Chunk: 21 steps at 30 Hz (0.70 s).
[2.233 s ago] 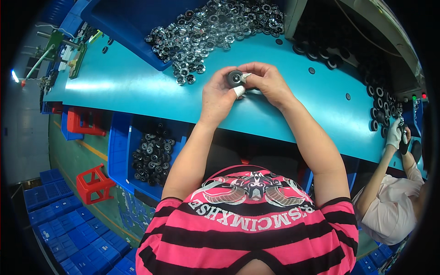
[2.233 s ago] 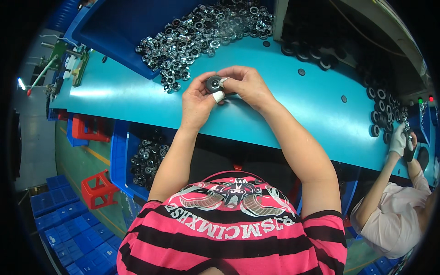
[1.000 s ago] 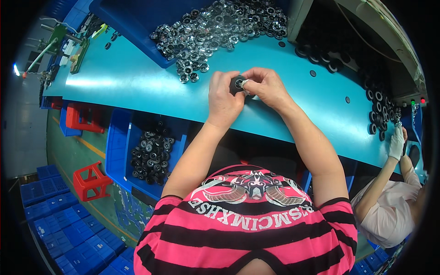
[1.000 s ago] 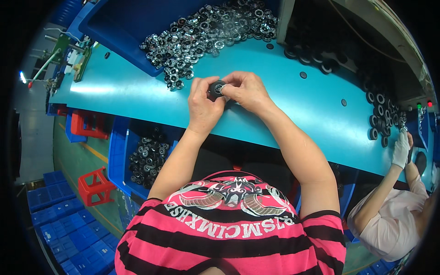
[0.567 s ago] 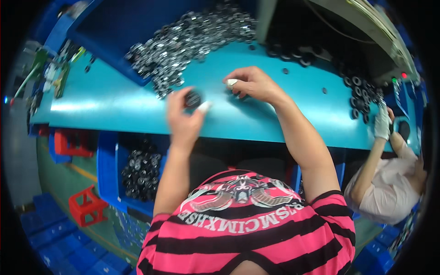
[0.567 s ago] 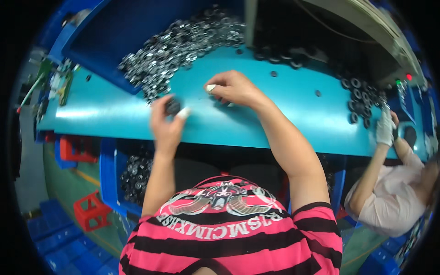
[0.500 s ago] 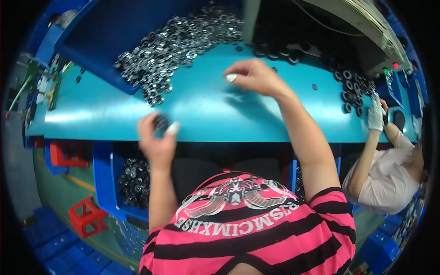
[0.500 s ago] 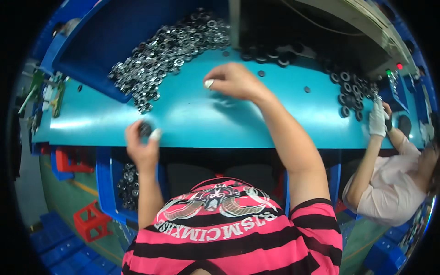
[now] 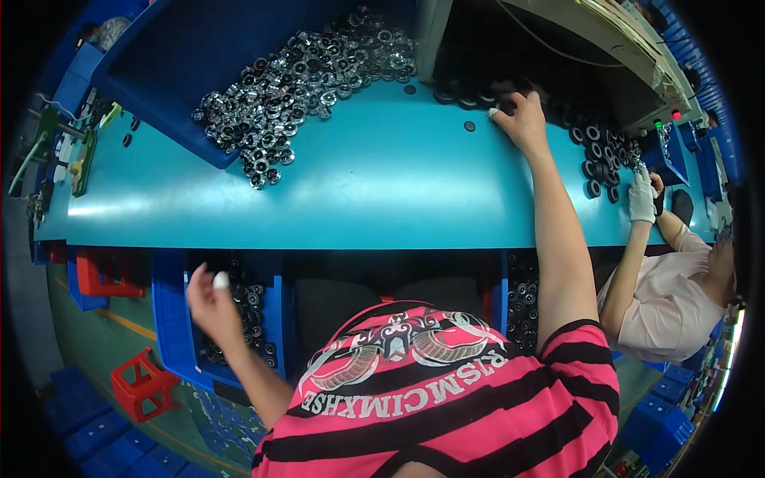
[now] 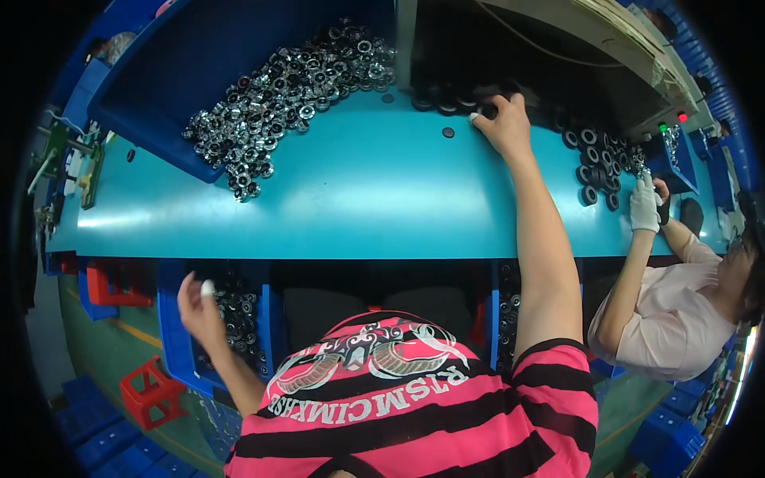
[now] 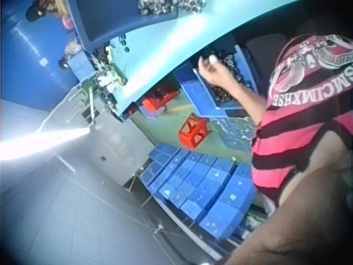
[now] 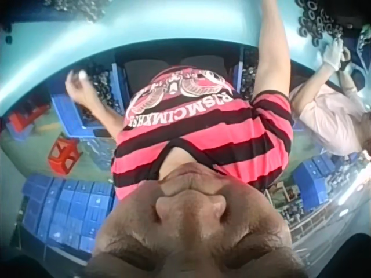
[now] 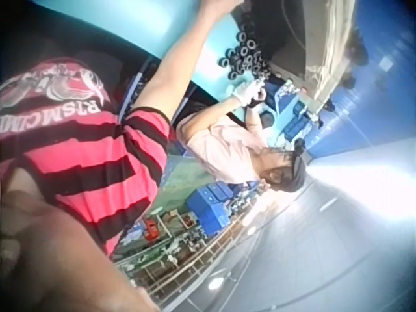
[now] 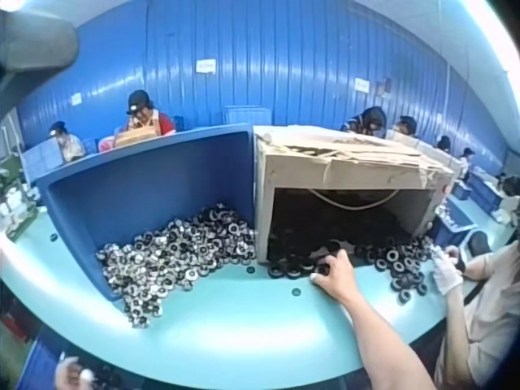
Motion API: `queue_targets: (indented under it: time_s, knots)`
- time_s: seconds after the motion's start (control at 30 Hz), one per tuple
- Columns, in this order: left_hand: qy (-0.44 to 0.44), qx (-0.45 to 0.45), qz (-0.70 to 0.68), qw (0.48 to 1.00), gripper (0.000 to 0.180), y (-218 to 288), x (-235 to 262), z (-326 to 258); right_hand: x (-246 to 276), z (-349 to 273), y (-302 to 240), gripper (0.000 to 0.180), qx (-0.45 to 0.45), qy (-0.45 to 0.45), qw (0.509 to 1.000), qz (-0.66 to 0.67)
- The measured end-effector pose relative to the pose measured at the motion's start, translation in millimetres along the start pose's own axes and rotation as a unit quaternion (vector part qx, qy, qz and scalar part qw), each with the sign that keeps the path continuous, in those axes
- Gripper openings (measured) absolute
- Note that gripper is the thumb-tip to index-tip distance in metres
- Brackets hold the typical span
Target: Assembling small plastic and metal components at a factory workbench.
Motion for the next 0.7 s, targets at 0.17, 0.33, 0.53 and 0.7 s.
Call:
queue_targets:
  time_s: [0.17,0.33,0.53,0.7]
  knots:
    - [-0.283,-0.063,-0.298,0.909,0.036,129.1,-147.4,4.4,22.4,-61.7,-117.9,0.054,0.141,-0.033,0.953,0.268]
    - [-0.421,0.083,-0.639,0.638,0.05,171.7,-219.1,-18.4,-16.6,-139.7,-270.4,0.058,0.325,-0.189,0.845,0.38]
    - [-0.335,0.102,-0.711,0.61,0.046,99.1,-175.1,-10.1,-83.6,-117.4,-327.3,0.038,0.32,-0.294,0.787,0.438]
    - [-0.336,0.092,-0.706,0.616,0.045,98.6,-156.0,-11.8,-128.1,-82.4,-350.5,0.038,0.332,-0.191,0.89,0.247]
Point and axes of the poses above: each hand's wrist, its own z-axis towards the middle knuckle, its own x-axis out of the back of the hand, y = z × x, the point moved 9 cm from there along z, towards the middle knuckle, and after that the axes turned 9 degrees about -y, right-handed, at the moved point
